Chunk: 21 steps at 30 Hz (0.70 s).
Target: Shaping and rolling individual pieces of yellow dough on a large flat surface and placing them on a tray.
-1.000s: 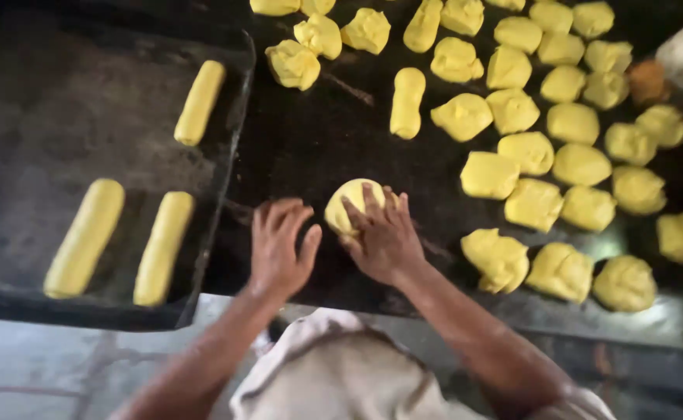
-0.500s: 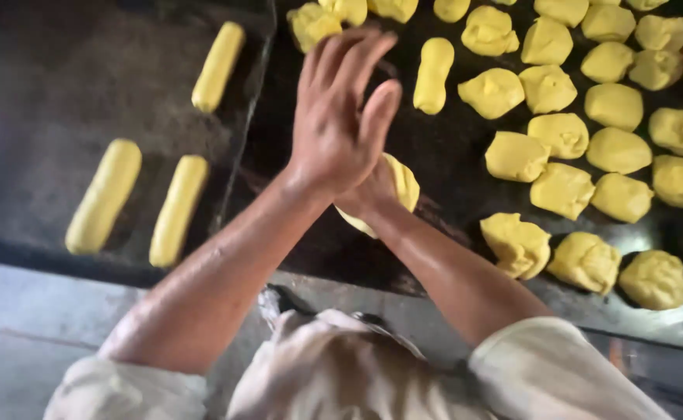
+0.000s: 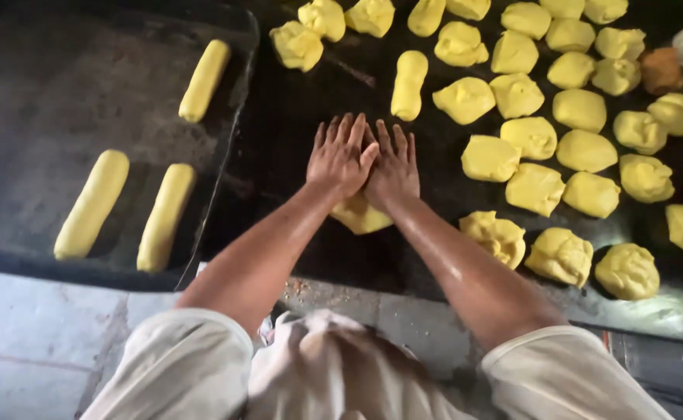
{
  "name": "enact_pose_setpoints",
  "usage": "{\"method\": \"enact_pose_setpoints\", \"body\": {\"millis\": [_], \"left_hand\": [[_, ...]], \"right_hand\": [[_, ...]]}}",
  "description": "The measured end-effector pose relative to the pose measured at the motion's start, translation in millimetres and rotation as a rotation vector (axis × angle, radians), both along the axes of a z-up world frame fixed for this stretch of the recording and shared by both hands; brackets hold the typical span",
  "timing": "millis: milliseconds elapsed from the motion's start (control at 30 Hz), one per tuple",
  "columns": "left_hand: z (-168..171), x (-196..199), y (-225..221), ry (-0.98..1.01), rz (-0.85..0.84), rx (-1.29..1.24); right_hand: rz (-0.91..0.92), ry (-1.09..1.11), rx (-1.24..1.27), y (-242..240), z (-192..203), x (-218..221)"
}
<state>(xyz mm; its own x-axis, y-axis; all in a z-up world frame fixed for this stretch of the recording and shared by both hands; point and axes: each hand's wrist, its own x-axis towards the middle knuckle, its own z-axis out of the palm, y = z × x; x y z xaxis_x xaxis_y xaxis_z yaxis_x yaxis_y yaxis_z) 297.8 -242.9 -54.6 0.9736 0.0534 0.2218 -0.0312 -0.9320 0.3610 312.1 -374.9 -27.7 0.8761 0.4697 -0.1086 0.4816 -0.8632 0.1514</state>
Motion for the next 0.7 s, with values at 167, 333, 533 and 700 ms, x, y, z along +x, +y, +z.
{"method": "enact_pose_setpoints", "body": {"millis": [167,333,533,700], "left_hand": [[-13.0,-30.6,13.1,-0.223,-0.226,-0.321],[-24.4,-150.9,5.2,-0.089,-0.39,-0.195],[-8.2,-101.5,-8.4,0.053,-0.38,0.186],[49.3,39.5,7.7,0.39,-0.024,0.044]], "right_hand": [[0.352,-0.151,0.428,-39.7,-58.6,5.8],[0.446,-0.044,0.566,-94.7,-45.0,-107.9],[0.324,0.039,0.23,-42.5,-1.9,-69.8],[0.058,0.078,0.209,9.4,6.8,66.7]]}}
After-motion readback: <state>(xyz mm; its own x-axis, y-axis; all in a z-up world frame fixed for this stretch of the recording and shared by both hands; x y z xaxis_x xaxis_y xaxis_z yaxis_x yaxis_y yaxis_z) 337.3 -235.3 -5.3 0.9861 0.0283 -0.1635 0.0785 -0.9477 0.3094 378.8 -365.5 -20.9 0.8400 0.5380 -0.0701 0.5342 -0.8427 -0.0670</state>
